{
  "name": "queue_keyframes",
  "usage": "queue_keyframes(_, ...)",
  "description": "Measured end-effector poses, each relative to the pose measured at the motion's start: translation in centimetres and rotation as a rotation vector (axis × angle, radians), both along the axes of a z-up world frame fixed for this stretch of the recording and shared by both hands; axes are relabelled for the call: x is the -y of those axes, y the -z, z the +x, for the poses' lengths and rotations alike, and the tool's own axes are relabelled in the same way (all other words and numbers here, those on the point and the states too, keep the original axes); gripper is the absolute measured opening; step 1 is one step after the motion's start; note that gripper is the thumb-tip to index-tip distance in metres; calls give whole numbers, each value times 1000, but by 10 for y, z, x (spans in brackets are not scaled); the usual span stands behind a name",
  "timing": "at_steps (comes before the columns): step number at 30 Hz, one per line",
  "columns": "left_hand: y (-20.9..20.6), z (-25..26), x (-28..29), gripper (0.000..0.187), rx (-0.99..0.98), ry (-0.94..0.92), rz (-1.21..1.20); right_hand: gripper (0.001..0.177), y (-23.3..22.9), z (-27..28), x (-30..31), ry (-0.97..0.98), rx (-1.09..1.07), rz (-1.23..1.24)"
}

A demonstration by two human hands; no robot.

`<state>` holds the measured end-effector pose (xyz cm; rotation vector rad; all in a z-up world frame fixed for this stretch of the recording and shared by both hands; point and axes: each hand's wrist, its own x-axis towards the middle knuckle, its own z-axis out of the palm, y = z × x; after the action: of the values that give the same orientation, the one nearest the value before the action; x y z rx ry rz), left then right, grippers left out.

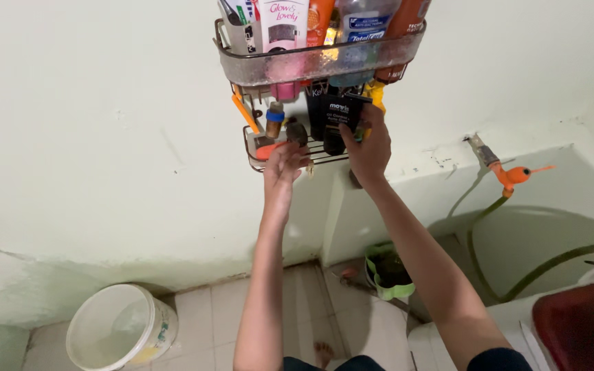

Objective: The person moves various toiletries from a wall-mounted rack onto the top of a washing machine. They handle bottles, tubes, and small containers one by one, placing them on the surface.

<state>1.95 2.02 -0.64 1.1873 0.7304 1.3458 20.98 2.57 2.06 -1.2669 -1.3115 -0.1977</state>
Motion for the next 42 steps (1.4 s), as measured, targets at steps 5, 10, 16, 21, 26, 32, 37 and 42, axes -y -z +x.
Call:
queue_keyframes(5,9,13,-17,27,134,11,173,31,1,-3,-4,106,-36,-194)
queue_keyframes(10,6,23,-32,28,36,-48,325,26,1,0,4,28,-7,-112)
queue_keyframes(16,-16,35,-18,46,-59,-86,379,18,-6,-6,28,-129,15,46)
queue_keyframes(21,-30,31,-3,55,-286,-117,466,17,-20,-11,55,-145,-116,63)
queue_keyframes(26,-30,37,6,60,-189,27,546,21,-30,-10,84,-132,-185,4)
queue_keyframes(32,-26,49,45,56,-174,174,421,15,-29,-7,128,18,-155,21)
queue_keyframes(37,-23,72,91,57,-143,211,374,11,-21,5,180,51,-223,31)
queue_keyframes(42,-10,104,144,51,-82,333,298,19,-14,27,234,160,-275,16)
